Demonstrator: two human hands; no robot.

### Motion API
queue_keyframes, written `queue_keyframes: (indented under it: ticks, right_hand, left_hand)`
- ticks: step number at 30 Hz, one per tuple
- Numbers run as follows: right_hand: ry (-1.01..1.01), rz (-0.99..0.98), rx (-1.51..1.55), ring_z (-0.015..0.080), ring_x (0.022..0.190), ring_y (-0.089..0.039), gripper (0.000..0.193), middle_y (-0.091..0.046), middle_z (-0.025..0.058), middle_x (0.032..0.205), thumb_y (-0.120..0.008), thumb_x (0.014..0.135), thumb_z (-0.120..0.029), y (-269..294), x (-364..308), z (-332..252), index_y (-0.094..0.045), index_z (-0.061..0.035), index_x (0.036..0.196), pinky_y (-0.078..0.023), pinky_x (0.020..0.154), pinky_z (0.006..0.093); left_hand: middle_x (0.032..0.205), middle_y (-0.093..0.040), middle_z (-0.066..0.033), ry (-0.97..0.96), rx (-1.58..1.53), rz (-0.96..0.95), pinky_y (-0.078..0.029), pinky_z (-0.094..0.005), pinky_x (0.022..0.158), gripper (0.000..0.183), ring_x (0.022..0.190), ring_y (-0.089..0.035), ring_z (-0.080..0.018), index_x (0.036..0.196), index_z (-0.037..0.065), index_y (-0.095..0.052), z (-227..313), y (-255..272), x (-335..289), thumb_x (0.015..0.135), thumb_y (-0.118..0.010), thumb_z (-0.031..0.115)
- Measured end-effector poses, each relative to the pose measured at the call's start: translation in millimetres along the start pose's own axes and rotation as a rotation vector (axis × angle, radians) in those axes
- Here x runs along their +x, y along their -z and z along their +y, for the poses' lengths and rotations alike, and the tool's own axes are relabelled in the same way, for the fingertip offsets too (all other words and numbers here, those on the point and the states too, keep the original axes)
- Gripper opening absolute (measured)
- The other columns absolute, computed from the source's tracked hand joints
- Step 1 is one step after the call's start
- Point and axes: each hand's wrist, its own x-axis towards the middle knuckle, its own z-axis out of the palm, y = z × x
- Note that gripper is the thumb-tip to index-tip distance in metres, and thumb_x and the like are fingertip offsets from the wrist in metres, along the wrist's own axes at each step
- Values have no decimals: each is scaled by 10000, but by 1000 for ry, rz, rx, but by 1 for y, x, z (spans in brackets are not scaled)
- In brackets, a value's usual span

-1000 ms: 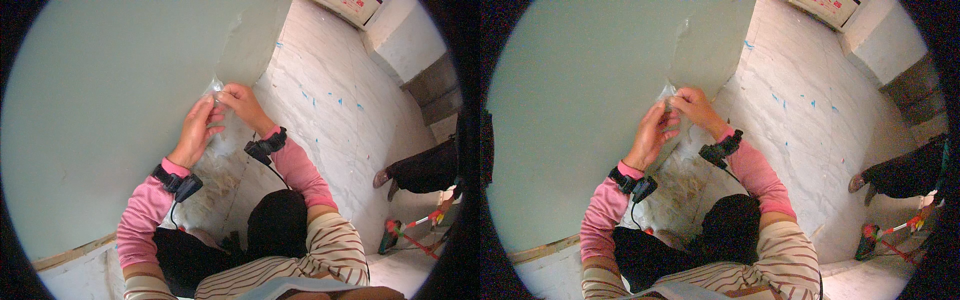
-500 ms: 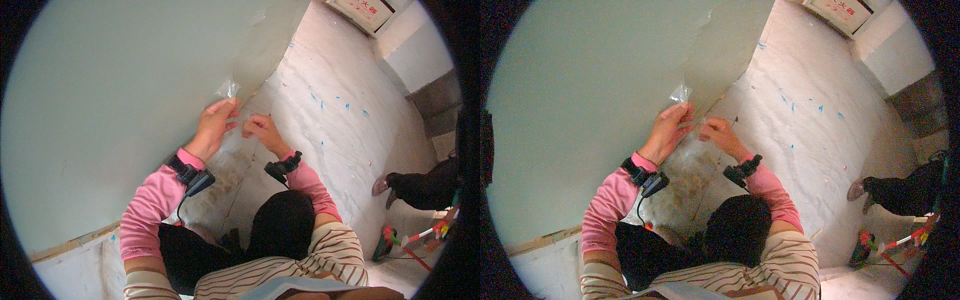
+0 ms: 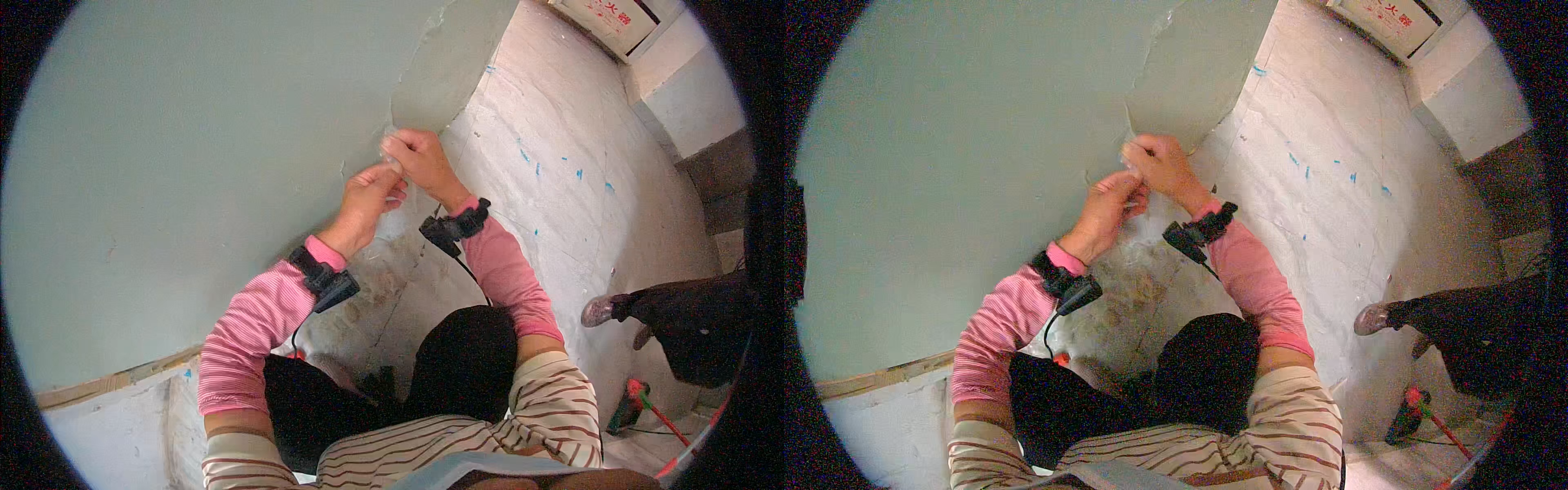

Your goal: Peeling off the protective plastic film from the wall and floor edges in an indoor construction environment.

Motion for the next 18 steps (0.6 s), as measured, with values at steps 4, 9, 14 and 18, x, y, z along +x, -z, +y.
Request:
queue_keyframes:
  ticks: [4, 9, 14, 18]
  right_hand:
    - [-195, -82, 7, 72, 546, -474, 269, -513, -4, 575, -545, 834, -224, 13, -39, 30, -563, 0, 687, -379, 477, 236]
    - [-170, 126, 159, 100, 599, -543, 209, -598, 31, 651, -556, 820, -217, -3, -59, 40, -632, -23, 800, -438, 548, 258]
    - [-29, 50, -146, 110, 623, -586, 181, -620, 89, 674, -604, 788, -191, -9, -34, -4, -630, -35, 876, -469, 582, 276]
    - [82, 104, -110, 153, 562, -593, 186, -611, 92, 641, -635, 763, -217, -46, -23, -23, -621, -38, 812, -460, 524, 303]
  left_hand:
    - [780, -585, -8, 152, 80, -68, -450, -236, 598, 166, 662, -533, -99, 867, 88, -603, -16, -4, -5, 882, -498, 215]
    - [762, -578, -20, 259, 156, -88, -459, -236, 583, 169, 643, -532, -101, 881, 69, -607, -34, 7, -10, 875, -509, 206]
    - [745, -568, -34, 218, 142, -97, -466, -234, 554, 130, 589, -524, -103, 951, 58, -563, -57, 46, -14, 865, -489, 121]
    - [738, -563, -35, 335, 168, 36, -469, -232, 547, 172, 580, -525, -103, 1015, 62, -523, -51, 54, -16, 857, -456, 67]
